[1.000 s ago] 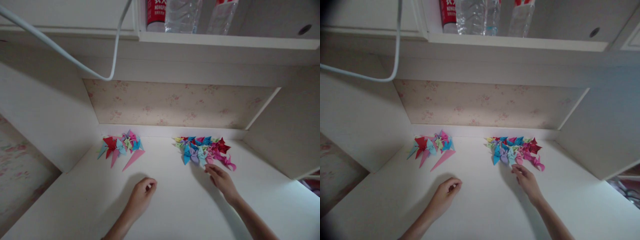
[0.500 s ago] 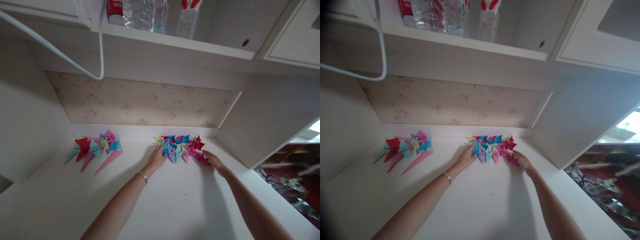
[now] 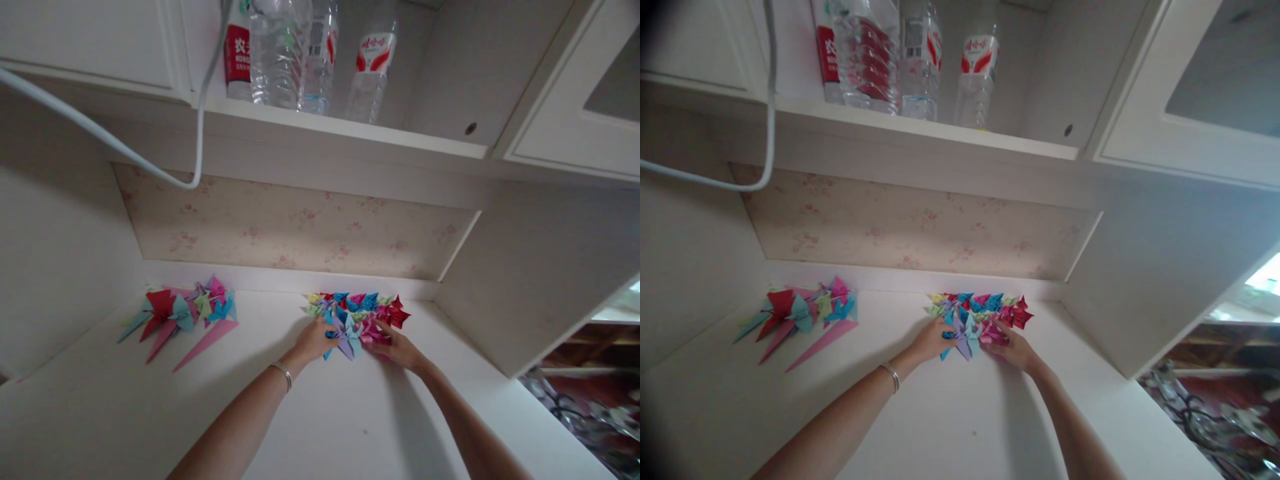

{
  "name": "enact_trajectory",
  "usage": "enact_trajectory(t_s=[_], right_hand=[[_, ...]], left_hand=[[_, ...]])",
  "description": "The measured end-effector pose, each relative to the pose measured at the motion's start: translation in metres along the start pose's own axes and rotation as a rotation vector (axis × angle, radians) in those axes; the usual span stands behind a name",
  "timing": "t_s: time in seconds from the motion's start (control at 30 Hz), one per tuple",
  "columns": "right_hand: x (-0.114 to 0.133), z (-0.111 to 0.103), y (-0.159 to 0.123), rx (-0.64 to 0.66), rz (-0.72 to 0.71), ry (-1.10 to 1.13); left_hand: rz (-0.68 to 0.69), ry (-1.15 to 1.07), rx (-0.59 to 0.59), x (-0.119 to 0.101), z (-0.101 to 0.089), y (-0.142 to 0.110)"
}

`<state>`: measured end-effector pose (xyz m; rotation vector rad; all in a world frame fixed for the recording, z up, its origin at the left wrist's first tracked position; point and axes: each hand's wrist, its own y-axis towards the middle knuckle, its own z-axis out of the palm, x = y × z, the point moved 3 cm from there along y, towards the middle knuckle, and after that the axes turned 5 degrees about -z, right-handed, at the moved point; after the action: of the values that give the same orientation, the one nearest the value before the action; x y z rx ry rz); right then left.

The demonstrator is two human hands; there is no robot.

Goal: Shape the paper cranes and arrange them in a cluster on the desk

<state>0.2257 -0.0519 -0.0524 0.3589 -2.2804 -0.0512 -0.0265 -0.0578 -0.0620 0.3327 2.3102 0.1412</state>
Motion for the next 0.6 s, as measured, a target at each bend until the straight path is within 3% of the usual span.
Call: enact_trajectory(t_s=[0.1, 0.23, 0.33, 0.47, 0.6], right_hand=[[0.019, 0.009, 0.003, 0.155, -0.068, 0.082], [0.044, 0.016, 0.013, 0.129, -0.148, -0.102], [0.059, 0.024, 0.019, 0.137, -0.172, -0.254], [0.071, 0.037, 0.016, 0.184, -0.186, -0.362], [0.080, 0.046, 0.006, 0.194, -0.219, -0.395]], left_hand=[[-0.016, 0.002, -0.039, -0.001, -0.002, -0.005], [-0.042, -0.020, -0.090, 0.000, -0.015, -0.018], [-0.062, -0.045, -0.131, 0.007, -0.038, -0.038], [-0.063, -0.074, -0.217, 0.031, -0.096, -0.076], [-0.154, 0.034, -0.343, 0.075, -0.182, -0.110]])
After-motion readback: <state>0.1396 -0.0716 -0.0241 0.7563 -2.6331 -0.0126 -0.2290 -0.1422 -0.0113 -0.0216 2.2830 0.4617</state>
